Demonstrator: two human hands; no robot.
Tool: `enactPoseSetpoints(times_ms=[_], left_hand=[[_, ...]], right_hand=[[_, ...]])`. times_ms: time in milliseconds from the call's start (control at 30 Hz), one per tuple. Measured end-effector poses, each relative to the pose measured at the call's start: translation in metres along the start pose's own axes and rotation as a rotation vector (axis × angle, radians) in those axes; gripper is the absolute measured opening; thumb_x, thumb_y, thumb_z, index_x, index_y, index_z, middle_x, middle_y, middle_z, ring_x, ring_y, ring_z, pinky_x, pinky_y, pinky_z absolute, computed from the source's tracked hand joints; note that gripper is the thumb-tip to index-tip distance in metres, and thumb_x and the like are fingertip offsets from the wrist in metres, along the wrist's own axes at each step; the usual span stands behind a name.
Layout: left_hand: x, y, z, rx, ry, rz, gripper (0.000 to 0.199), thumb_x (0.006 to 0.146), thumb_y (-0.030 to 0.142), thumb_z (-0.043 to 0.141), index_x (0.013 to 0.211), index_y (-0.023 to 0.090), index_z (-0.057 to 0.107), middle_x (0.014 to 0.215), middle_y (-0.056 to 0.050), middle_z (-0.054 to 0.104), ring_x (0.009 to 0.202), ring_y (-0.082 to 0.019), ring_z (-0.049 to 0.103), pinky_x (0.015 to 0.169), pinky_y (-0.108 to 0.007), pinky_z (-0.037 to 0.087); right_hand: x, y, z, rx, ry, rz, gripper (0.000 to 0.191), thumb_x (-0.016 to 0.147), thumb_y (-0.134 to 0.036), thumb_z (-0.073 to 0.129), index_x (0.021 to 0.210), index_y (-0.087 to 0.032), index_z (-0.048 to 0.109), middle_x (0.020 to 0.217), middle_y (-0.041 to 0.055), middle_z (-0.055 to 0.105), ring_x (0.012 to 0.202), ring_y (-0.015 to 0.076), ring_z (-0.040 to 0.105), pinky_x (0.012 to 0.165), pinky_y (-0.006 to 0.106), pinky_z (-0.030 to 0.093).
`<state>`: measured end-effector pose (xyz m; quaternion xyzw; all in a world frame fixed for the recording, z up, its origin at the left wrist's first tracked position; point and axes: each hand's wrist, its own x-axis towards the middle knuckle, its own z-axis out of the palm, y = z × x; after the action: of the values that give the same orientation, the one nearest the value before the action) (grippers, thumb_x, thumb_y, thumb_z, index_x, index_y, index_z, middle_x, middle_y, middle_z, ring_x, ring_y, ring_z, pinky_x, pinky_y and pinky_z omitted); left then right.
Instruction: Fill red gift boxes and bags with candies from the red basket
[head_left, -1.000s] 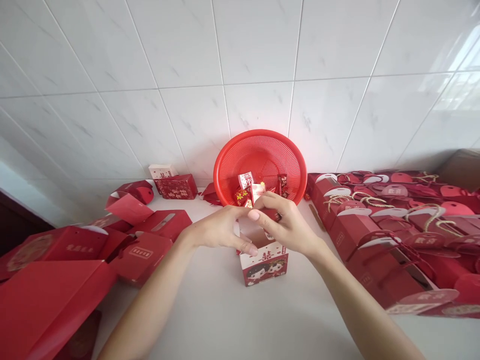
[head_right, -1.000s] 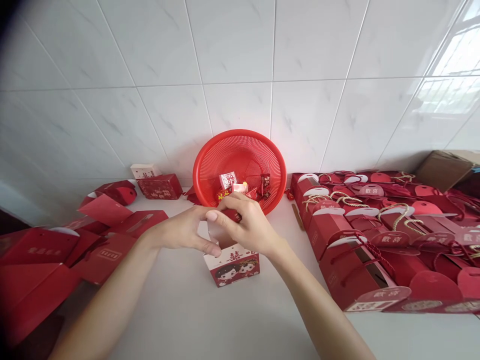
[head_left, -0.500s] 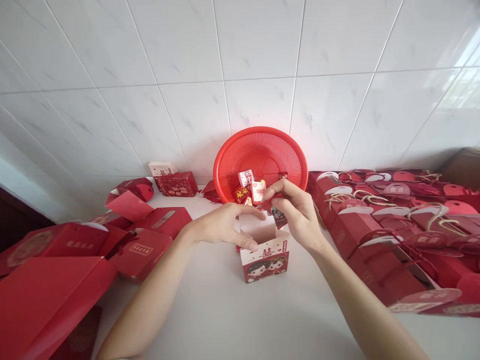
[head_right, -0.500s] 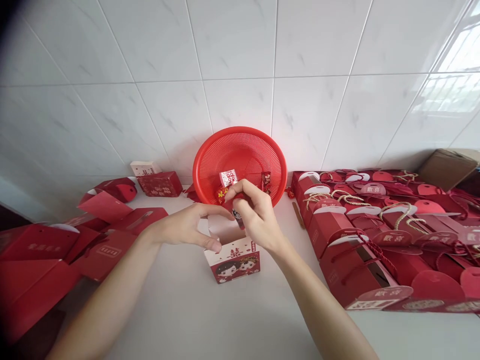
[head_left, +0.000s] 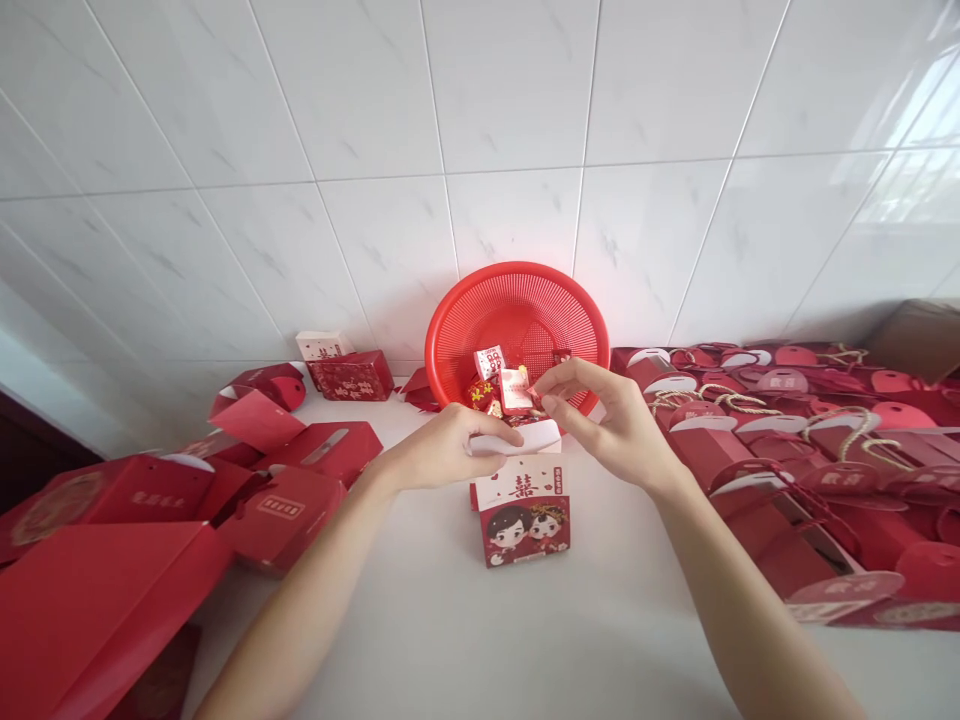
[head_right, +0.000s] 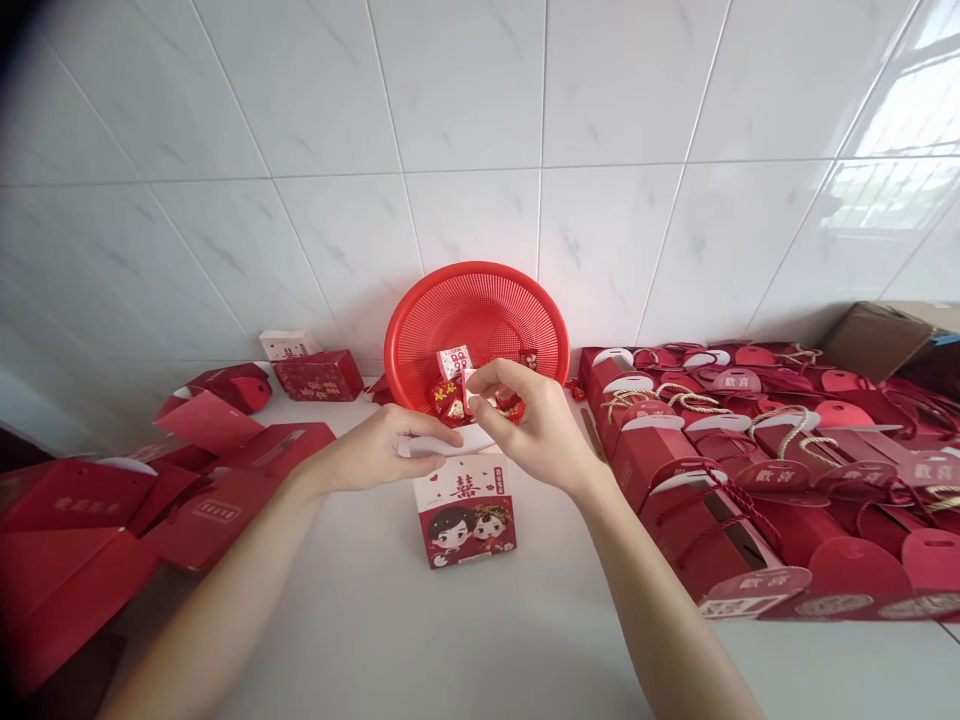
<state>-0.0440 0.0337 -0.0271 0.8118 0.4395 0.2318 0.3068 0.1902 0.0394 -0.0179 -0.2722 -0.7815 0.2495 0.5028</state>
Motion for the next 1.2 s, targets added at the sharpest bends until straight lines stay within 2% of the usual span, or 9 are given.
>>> enactPoseSetpoints(times_ms=[133, 200, 300, 400, 500, 567, 700, 933, 1200], left_hand=[[0.002, 0.004, 0.004, -0.027, 0.187, 0.092, 0.025, 0.080, 0.023, 0.067, 0.101, 0.023, 0.081, 0.102, -0.003, 0.081, 0.092, -0.023, 0.076, 0.081, -0.031, 0.062], [0.001, 0.008, 0.004, -0.047, 0.313, 0.155, 0.023, 0.080, 0.025, 0.069, 0.099, 0.022, 0.082, 0.100, -0.004, 0.081, 0.091, -0.023, 0.076, 0.082, -0.031, 0.062], [-0.001, 0.013, 0.002, -0.086, 0.475, 0.200, 0.020, 0.082, 0.028, 0.070, 0.097, 0.020, 0.081, 0.103, -0.006, 0.080, 0.093, -0.024, 0.075, 0.081, -0.030, 0.062], [-0.002, 0.015, -0.001, -0.210, 0.561, 0.204, 0.033, 0.082, 0.035, 0.075, 0.111, 0.020, 0.077, 0.112, -0.008, 0.078, 0.099, -0.025, 0.074, 0.079, -0.029, 0.063], [-0.002, 0.016, -0.004, -0.366, 0.536, 0.165, 0.065, 0.079, 0.041, 0.080, 0.138, 0.021, 0.061, 0.118, -0.010, 0.076, 0.100, -0.026, 0.074, 0.077, -0.031, 0.063], [-0.002, 0.018, -0.006, -0.437, 0.463, 0.152, 0.074, 0.077, 0.043, 0.082, 0.142, 0.020, 0.056, 0.122, -0.012, 0.075, 0.103, -0.028, 0.074, 0.079, -0.032, 0.064], [0.000, 0.020, -0.004, -0.459, 0.401, 0.173, 0.057, 0.081, 0.043, 0.080, 0.129, 0.017, 0.066, 0.121, -0.013, 0.075, 0.107, -0.029, 0.073, 0.085, -0.035, 0.063], [-0.001, 0.017, 0.002, -0.377, 0.542, 0.178, 0.051, 0.080, 0.047, 0.080, 0.118, 0.015, 0.072, 0.104, -0.012, 0.080, 0.093, -0.028, 0.077, 0.078, -0.035, 0.064], [-0.002, 0.016, 0.003, -0.338, 0.569, 0.183, 0.046, 0.080, 0.047, 0.080, 0.114, 0.016, 0.076, 0.101, -0.011, 0.081, 0.083, -0.026, 0.078, 0.072, -0.032, 0.065]], right_hand=[[-0.001, 0.005, -0.017, -0.064, -0.142, 0.111, 0.035, 0.086, -0.039, 0.075, 0.115, -0.024, 0.064, 0.116, 0.0075, 0.071, 0.105, 0.0243, 0.068, 0.087, 0.037, 0.056], [-0.001, 0.007, -0.022, -0.038, -0.261, 0.168, 0.049, 0.082, -0.041, 0.079, 0.124, -0.025, 0.062, 0.117, 0.0079, 0.072, 0.104, 0.0259, 0.069, 0.085, 0.039, 0.058], [-0.001, 0.009, -0.023, 0.105, -0.376, 0.217, 0.039, 0.087, -0.042, 0.073, 0.120, -0.022, 0.065, 0.107, 0.0065, 0.075, 0.096, 0.0243, 0.071, 0.081, 0.039, 0.060], [0.001, 0.008, -0.019, 0.238, -0.339, 0.202, 0.030, 0.090, -0.043, 0.070, 0.106, -0.018, 0.072, 0.101, 0.0060, 0.075, 0.091, 0.0221, 0.071, 0.077, 0.035, 0.059], [0.002, 0.008, -0.016, 0.378, -0.284, 0.219, 0.033, 0.087, -0.044, 0.074, 0.108, -0.017, 0.074, 0.101, 0.0070, 0.076, 0.090, 0.0220, 0.072, 0.076, 0.034, 0.060], [0.002, 0.008, -0.015, 0.468, -0.229, 0.239, 0.037, 0.084, -0.043, 0.078, 0.111, -0.018, 0.075, 0.103, 0.0081, 0.077, 0.092, 0.0230, 0.073, 0.080, 0.036, 0.060], [0.002, 0.010, -0.014, 0.548, -0.153, 0.285, 0.042, 0.079, -0.043, 0.083, 0.113, -0.019, 0.075, 0.104, 0.0096, 0.079, 0.092, 0.0245, 0.075, 0.084, 0.040, 0.061], [0.002, 0.011, -0.011, 0.568, -0.161, 0.307, 0.047, 0.076, -0.045, 0.085, 0.114, -0.019, 0.074, 0.106, 0.0099, 0.079, 0.093, 0.0255, 0.076, 0.086, 0.042, 0.062], [0.002, 0.012, -0.011, 0.585, -0.166, 0.306, 0.042, 0.077, -0.044, 0.084, 0.108, -0.018, 0.073, 0.105, 0.0098, 0.078, 0.094, 0.0247, 0.075, 0.085, 0.040, 0.061]])
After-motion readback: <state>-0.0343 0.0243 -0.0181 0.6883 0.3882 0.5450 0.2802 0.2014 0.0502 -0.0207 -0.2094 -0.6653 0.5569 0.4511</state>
